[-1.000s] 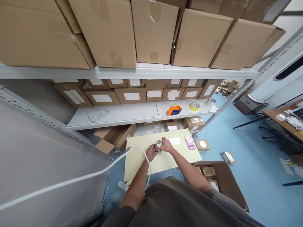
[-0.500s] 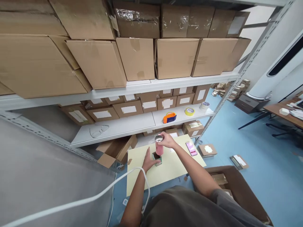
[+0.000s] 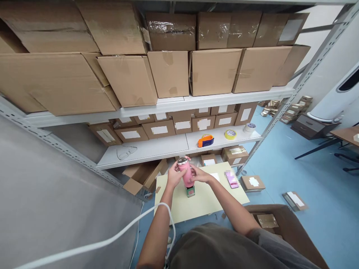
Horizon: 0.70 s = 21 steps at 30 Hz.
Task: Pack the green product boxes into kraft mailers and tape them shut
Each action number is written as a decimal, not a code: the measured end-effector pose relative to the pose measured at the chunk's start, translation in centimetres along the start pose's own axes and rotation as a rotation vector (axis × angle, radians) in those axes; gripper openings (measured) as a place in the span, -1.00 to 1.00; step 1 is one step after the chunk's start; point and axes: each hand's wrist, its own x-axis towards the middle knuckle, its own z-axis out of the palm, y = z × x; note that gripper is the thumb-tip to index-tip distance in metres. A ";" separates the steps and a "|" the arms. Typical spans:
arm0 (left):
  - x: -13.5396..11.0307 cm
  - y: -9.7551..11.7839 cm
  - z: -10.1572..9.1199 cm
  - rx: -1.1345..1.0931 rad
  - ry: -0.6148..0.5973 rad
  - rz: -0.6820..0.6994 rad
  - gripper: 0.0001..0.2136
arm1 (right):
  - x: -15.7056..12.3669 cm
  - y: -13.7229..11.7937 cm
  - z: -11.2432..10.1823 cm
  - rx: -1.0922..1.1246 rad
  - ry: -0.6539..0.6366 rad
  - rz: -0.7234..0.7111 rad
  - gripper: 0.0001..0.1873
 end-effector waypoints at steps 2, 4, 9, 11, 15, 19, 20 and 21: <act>0.5 0.5 -0.4 -0.063 -0.029 -0.015 -0.33 | -0.1 0.8 0.8 -0.001 0.039 -0.010 0.27; 1.0 1.0 -0.4 -0.057 -0.019 -0.020 -0.30 | 0.0 1.3 1.7 -0.093 0.195 -0.047 0.32; 2.0 1.7 0.1 -0.036 0.008 -0.034 -0.27 | 0.0 1.4 2.3 -0.154 0.274 -0.085 0.34; 2.4 1.7 0.1 -0.089 -0.014 -0.052 -0.26 | 0.0 1.4 2.2 -0.041 0.175 -0.083 0.31; 3.3 1.5 -0.2 -0.129 -0.041 -0.071 -0.23 | 0.3 1.8 2.3 -0.098 0.330 -0.107 0.34; 3.7 1.6 -0.4 -0.125 -0.010 -0.078 -0.25 | 0.8 2.2 2.6 -0.109 0.349 -0.126 0.34; 3.8 1.6 -0.4 -0.144 -0.011 -0.089 -0.29 | 0.9 2.3 2.6 -0.078 0.305 -0.120 0.34; 3.8 1.5 -0.4 -0.171 -0.020 -0.103 -0.32 | 1.0 2.4 2.6 -0.059 0.270 -0.117 0.34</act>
